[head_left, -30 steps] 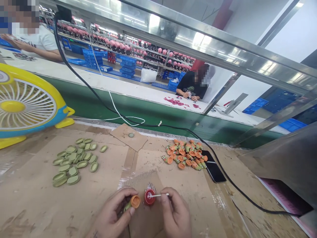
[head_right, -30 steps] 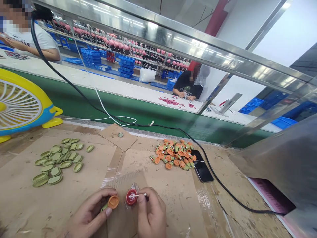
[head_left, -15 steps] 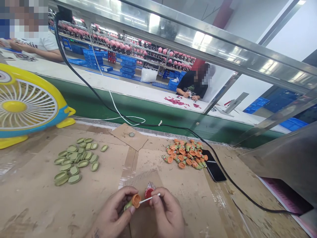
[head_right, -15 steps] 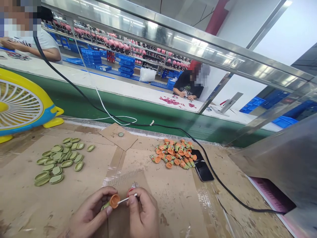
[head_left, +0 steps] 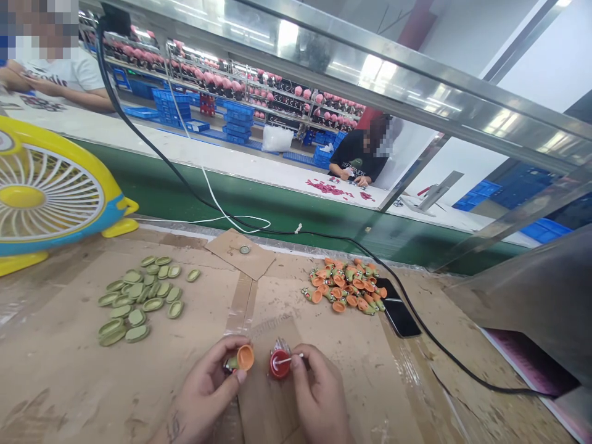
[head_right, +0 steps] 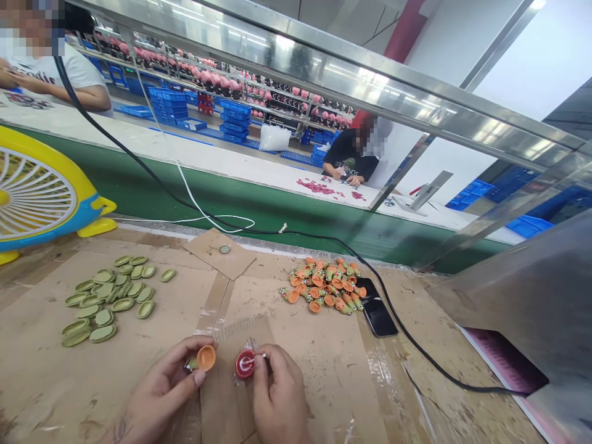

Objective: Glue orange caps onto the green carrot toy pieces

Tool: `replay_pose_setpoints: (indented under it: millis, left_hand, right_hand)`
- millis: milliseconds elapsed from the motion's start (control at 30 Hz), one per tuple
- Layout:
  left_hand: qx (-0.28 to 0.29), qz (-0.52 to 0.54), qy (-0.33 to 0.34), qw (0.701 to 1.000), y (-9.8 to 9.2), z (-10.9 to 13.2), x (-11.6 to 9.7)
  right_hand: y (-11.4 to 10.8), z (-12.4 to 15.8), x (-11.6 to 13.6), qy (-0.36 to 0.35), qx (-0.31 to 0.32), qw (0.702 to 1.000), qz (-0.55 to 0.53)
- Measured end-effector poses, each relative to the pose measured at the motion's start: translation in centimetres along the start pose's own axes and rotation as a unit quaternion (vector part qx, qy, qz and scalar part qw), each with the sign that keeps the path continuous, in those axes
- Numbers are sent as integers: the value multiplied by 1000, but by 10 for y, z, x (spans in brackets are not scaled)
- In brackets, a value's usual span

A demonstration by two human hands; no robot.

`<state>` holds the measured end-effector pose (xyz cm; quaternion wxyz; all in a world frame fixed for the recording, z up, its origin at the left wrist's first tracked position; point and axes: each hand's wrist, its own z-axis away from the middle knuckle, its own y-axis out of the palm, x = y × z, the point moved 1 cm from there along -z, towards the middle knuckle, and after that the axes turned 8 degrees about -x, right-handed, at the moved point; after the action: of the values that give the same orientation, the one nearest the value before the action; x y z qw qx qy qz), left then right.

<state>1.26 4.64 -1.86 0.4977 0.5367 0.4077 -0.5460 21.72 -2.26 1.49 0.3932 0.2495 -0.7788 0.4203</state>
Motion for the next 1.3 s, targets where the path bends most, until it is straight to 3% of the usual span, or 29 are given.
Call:
replay_pose_setpoints:
  millis: [167, 367, 467, 733, 900, 1067, 1300]
  left_hand:
    - [12, -35, 27, 999, 3, 1, 2]
    - [5, -15, 52, 999, 8, 5, 0]
    - [14, -56, 89, 994, 8, 4, -4]
    - [53, -91, 130, 986, 7, 1, -18]
    - [63, -86, 131, 986, 6, 2, -14]
    - [63, -80, 122, 987, 5, 3, -12]
    - [81, -89, 126, 985, 5, 1, -11]
  right_hand:
    - [0, 3, -1, -15, 4, 1000, 4]
    - [-10, 2, 13, -23, -83, 996, -36]
    - [-9, 4, 13, 7, -54, 997, -63]
    - [-8, 10, 11, 99, -96, 985, -107]
    - [9, 16, 15, 123, -64, 968, -210]
    - [23, 17, 16, 111, -56, 972, -199]
    - [21, 13, 15, 125, -27, 974, -187]
